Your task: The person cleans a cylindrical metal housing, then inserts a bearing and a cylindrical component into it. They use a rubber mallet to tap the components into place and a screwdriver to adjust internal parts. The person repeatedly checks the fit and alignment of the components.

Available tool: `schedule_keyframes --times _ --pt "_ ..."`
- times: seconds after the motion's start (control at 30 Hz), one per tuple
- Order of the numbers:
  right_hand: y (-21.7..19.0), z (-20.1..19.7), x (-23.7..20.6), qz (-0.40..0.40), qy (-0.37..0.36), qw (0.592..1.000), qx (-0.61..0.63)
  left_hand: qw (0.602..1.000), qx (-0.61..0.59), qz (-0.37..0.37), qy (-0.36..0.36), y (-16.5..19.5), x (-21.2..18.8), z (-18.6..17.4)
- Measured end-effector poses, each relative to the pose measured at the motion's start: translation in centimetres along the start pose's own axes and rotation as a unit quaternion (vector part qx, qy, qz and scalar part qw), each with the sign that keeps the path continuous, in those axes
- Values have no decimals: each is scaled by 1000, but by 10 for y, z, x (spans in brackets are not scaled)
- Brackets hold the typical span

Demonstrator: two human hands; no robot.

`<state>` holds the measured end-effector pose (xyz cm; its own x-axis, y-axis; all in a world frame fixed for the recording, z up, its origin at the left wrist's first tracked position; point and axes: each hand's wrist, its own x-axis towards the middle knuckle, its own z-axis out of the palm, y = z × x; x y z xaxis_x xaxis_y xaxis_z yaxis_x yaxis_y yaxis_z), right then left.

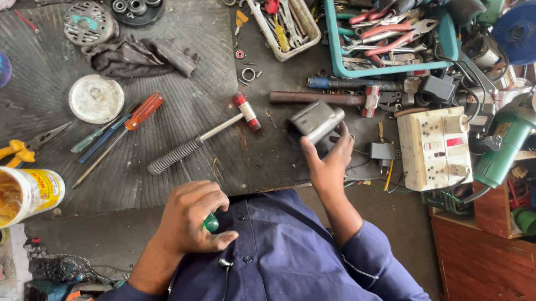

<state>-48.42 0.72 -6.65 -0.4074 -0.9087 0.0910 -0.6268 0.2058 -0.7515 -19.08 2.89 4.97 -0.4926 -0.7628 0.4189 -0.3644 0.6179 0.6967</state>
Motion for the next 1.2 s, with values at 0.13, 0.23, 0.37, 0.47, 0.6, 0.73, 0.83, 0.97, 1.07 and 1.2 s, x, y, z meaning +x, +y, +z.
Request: schedule_keyframes --times 0.13,0.23,0.37,0.47,0.6,0.73,0.83,0.97,1.07,1.2 --pt "-6 2 7 -10 -20 1000 -12 998 -42 42 31 6 4 -3" --pt "-6 4 18 74 -36 996 46 997 35 58 39 -5 4 -9" --pt "-7 5 23 66 -47 990 118 980 196 24 4 -44 16 -4" --pt "-3 6 8 -102 -43 980 165 959 283 -27 1 -58 20 4" --pt "-9 1 -29 -233 -102 936 243 986 139 -87 14 -39 18 34" --pt "-28 -13 -32 -411 -142 839 328 980 -77 -172 -55 -22 17 52" --pt "-47 -33 -33 -397 -145 830 364 988 -92 -107 -53 -16 12 47" --pt "-68 -49 -37 -385 -161 828 375 990 -112 -83 -18 -9 4 35" --pt "-75 -49 -39 -374 -165 826 390 991 -106 -81 2 -3 3 31" --pt "-74 -43 -39 -364 -174 818 410 992 -97 -77 25 1 4 30"
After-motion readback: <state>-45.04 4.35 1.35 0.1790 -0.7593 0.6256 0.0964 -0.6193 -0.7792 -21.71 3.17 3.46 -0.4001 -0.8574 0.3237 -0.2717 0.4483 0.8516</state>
